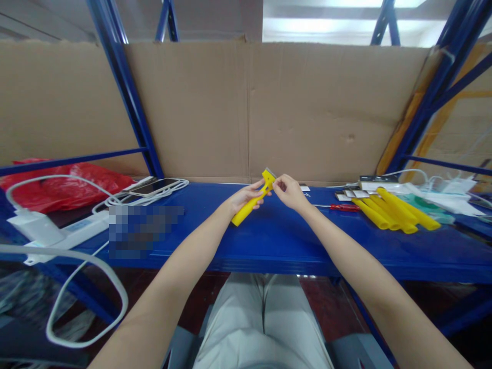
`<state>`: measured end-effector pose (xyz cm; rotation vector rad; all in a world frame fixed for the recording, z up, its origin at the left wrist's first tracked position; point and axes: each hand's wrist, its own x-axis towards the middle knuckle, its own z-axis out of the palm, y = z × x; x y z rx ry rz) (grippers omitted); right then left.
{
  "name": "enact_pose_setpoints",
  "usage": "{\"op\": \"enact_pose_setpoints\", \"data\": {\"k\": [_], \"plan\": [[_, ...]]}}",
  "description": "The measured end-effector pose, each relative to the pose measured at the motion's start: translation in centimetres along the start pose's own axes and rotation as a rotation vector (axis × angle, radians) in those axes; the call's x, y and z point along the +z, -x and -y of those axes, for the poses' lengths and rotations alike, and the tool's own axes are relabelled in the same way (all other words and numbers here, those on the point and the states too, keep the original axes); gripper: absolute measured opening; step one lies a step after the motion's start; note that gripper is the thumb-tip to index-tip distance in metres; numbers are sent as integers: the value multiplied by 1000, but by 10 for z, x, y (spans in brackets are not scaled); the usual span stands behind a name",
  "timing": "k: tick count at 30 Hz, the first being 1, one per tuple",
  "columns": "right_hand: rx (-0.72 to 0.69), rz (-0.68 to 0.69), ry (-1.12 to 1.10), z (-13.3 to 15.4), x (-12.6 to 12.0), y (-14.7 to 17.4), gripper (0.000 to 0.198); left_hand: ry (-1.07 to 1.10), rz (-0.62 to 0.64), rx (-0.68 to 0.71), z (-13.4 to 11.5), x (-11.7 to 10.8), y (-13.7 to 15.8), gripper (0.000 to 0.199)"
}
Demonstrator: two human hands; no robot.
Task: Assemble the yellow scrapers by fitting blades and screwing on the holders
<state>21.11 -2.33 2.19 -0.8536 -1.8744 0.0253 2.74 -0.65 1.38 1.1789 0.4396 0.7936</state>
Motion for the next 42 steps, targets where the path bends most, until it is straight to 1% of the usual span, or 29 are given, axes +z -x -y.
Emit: {"op": "enact_pose_setpoints", "data": {"k": [6, 12, 17, 22, 31, 42], "plan": [[18, -13, -91, 11, 0, -2, 12, 28, 97, 13, -5, -17, 7, 72], [-24, 26, -82, 22, 0, 1, 12, 9, 141, 17, -4, -25, 7, 72], [-20, 18, -80, 23, 3, 1, 12, -3, 166, 25, -3, -27, 6, 70], [-1, 12, -89, 24, 4, 0, 12, -16, 160, 41, -3, -26, 6, 68], [0, 4, -71, 23, 4, 0, 12, -24, 175, 55, -3, -24, 5, 71], [112, 17, -105, 24, 3, -3, 10, -51, 209, 13, -3, -24, 4, 71]]}}
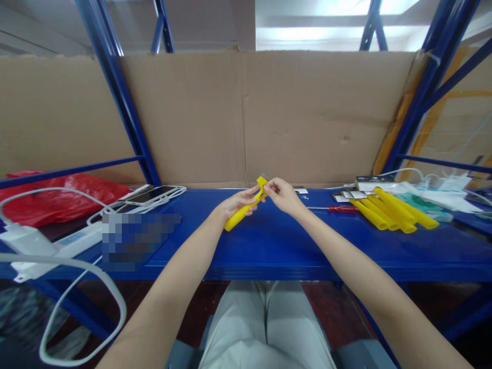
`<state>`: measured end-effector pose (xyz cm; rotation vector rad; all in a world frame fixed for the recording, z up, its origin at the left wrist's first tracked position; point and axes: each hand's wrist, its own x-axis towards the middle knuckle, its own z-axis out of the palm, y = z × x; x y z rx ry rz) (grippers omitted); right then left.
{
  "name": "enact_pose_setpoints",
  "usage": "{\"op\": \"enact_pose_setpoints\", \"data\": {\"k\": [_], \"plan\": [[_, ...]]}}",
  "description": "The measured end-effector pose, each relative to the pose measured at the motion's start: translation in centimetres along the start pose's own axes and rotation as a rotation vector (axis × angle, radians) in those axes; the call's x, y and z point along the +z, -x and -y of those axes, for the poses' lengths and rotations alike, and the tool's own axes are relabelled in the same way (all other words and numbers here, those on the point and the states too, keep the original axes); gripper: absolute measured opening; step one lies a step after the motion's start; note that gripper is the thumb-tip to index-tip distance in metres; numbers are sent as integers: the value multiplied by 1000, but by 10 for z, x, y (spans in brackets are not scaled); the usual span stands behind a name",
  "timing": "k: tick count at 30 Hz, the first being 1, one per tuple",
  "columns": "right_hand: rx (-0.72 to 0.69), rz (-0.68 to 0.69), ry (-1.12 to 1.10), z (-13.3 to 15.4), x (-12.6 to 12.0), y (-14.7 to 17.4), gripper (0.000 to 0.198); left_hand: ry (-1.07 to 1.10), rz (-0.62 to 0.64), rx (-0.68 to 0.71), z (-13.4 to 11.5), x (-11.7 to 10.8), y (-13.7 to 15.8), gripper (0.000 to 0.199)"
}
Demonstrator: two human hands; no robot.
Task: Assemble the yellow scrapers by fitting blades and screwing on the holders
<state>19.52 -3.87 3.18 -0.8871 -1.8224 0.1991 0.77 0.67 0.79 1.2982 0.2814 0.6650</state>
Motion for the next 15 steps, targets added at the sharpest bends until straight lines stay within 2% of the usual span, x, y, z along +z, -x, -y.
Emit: {"op": "enact_pose_setpoints", "data": {"k": [6, 10, 15], "plan": [[138, 68, -81, -9, 4, -4, 15, -12, -9, -15, 0, 2, 0, 67], [143, 86, -145, -15, 2, -6, 19, -30, -36, -36, -1, 4, -1, 69], [173, 64, -121, -17, -1, -5, 20, -52, -33, -48, -1, 5, -1, 69]]}}
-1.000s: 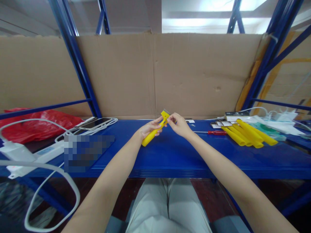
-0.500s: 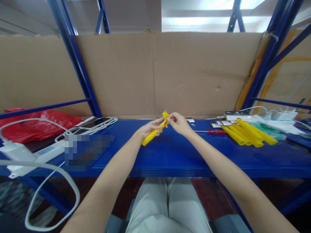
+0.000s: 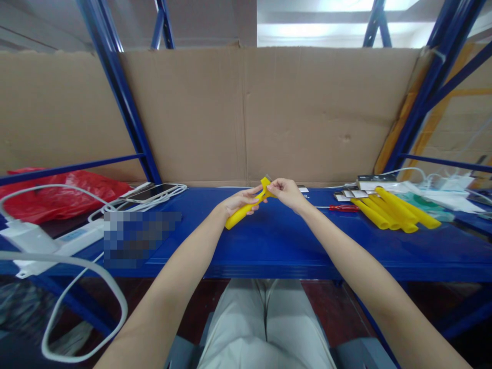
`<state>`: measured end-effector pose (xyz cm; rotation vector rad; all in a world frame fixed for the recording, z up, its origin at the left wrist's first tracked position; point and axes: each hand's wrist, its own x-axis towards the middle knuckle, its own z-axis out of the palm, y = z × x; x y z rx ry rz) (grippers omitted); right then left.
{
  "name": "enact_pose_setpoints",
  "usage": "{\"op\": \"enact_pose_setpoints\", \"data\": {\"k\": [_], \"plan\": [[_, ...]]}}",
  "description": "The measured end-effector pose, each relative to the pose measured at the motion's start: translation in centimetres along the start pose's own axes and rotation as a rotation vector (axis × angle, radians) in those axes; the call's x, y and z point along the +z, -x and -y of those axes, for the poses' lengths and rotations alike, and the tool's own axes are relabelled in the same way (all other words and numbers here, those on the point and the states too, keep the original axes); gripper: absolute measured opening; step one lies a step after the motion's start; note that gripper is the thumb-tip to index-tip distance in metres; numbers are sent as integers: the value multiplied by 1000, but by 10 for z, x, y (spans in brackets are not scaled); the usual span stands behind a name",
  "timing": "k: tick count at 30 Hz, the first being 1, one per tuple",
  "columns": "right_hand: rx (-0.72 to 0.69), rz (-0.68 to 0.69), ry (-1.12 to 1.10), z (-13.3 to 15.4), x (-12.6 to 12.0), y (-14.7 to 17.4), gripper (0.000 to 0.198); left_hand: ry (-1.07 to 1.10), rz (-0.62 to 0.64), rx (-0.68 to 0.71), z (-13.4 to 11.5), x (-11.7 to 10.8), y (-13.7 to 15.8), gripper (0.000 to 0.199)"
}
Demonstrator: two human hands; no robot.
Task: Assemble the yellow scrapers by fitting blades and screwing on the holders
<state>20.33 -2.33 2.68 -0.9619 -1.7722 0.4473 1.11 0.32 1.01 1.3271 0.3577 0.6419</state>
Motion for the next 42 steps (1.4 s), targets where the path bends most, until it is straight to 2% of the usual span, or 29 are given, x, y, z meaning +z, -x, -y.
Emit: {"op": "enact_pose_setpoints", "data": {"k": [3, 5, 9, 12, 14, 16, 30, 42], "plan": [[30, -10, 9, -4, 2, -1, 17, -5, -7, -3, -1, 1, 1, 69], [22, -63, -15, -8, 4, -2, 17, -2, -17, 4, -1, 2, 1, 70], [-81, -184, -57, -14, 3, -4, 28, -4, -10, 18, -2, 4, 2, 70], [-124, -51, -142, -14, -1, -4, 31, -2, 0, 18, -2, 6, 2, 67], [-106, 74, -221, -13, -3, -3, 30, -4, 0, 16, -2, 7, 2, 66], [-80, 127, -275, -12, -5, -2, 31, -10, -2, 14, -2, 7, 1, 66], [-12, 132, -354, -12, -8, -2, 34, 4, 39, 24, 0, 7, -1, 55], [45, 135, -353, -12, -8, -1, 24, -23, 0, 14, 0, 9, -2, 65]]}}
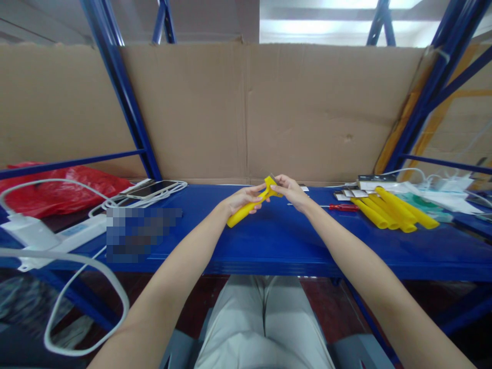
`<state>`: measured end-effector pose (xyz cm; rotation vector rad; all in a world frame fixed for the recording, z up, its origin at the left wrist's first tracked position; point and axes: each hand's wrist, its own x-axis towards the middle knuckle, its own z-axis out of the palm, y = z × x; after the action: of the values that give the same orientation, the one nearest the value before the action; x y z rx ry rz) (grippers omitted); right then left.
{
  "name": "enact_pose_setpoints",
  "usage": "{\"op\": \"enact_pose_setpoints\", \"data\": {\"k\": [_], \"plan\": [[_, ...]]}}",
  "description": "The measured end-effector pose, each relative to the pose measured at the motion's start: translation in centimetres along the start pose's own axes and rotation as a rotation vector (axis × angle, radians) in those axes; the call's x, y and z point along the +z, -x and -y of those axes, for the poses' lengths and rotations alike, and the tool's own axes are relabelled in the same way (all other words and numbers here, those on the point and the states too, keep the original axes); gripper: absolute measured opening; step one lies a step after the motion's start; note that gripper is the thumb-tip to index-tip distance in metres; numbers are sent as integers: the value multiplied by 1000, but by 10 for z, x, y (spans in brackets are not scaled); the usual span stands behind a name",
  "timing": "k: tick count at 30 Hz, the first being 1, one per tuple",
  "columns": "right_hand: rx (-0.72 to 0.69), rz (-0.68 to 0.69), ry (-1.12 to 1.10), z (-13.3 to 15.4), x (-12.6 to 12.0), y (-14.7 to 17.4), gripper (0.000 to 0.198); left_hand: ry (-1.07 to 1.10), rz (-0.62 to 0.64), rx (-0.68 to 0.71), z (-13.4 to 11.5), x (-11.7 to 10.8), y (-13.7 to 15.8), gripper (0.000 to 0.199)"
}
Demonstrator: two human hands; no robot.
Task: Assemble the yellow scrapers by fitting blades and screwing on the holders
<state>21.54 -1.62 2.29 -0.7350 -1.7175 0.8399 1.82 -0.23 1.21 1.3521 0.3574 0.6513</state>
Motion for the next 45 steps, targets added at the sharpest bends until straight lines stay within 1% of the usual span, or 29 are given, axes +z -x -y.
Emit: {"op": "enact_pose_setpoints", "data": {"k": [5, 9, 11, 14, 16, 19, 23, 26, 29, 33, 45], "plan": [[-14, -15, -8, 1, 1, 1, 24, 0, -10, 2, 0, 0, -1, 67], [-34, 2, 14, -2, 1, -1, 28, 7, -5, 3, 0, 1, -1, 67], [-83, -47, 59, -5, 3, -2, 31, 20, -5, 14, -1, 1, -1, 67], [-228, -211, 220, -8, 8, -2, 31, 42, -11, 38, -1, 1, -1, 66], [-343, -288, 362, -6, 11, 1, 24, 52, -14, 47, -1, 0, -2, 66], [-472, -327, 544, -2, 14, 6, 10, 61, -18, 53, 1, 1, -3, 68], [-521, -349, 712, 3, 14, 9, 5, 66, -36, 50, 1, 3, -3, 70], [-516, -351, 793, 4, 15, 10, 5, 71, -55, 49, 1, 5, -2, 71], [-474, -347, 832, 5, 17, 10, 7, 70, -82, 52, 1, 7, -2, 74], [-389, -360, 835, 7, 19, 9, 6, 71, -102, 65, 1, 11, -3, 78], [-171, -432, 821, 10, 27, 8, 5, 45, -181, 60, 1, 17, -5, 75]]}}
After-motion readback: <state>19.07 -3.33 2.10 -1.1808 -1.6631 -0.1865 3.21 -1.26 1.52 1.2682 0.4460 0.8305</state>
